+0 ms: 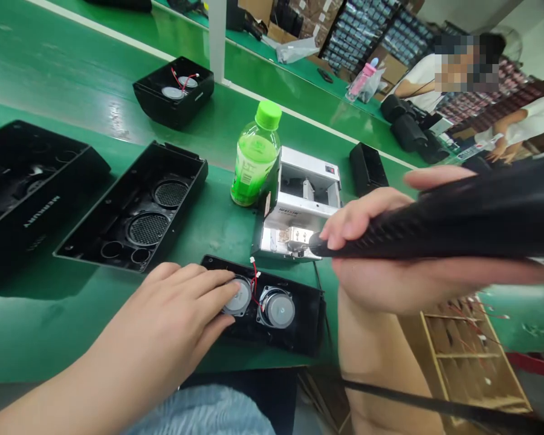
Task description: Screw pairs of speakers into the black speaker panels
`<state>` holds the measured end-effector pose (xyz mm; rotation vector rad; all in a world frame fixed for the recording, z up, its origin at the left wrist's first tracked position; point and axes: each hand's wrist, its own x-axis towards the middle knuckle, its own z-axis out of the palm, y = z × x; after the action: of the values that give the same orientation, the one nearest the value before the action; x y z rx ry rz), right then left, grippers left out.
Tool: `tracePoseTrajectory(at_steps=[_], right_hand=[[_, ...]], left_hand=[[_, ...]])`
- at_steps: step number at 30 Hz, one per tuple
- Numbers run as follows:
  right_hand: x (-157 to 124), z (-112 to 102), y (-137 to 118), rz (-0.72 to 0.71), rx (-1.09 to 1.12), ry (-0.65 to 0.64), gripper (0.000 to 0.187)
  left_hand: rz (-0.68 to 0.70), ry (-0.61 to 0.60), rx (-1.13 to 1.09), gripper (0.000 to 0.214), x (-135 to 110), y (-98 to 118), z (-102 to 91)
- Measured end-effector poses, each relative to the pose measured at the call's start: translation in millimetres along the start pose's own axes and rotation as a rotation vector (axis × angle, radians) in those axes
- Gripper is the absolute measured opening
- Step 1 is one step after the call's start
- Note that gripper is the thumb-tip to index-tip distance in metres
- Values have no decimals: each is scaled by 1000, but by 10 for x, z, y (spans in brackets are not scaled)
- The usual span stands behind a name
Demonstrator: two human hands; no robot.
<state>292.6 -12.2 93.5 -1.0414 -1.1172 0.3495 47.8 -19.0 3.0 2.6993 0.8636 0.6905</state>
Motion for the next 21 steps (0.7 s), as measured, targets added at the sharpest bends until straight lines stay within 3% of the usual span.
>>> tracePoseTrajectory(at_steps=[3, 6, 10, 16, 19, 21], right_hand=[[14, 105, 135, 6, 85, 22, 68], [22, 55, 210, -70, 114, 26, 60], [-31, -75, 138, 70, 161, 16, 55], [-136, -193, -238, 146, 134, 195, 61], [-143, -221, -332, 223, 152, 196, 65], [-152, -265, -337, 189, 81, 178, 64]], left_hand=[[-11, -63, -38, 23, 67, 0, 19], [-72, -149, -12, 30, 121, 8, 28], [-128, -247, 57, 32, 190, 24, 52], [-85, -211, 23, 26, 198, -25, 111], [-79, -173, 2, 25, 173, -63, 128], [-80, -151, -16, 25, 161, -81, 132]])
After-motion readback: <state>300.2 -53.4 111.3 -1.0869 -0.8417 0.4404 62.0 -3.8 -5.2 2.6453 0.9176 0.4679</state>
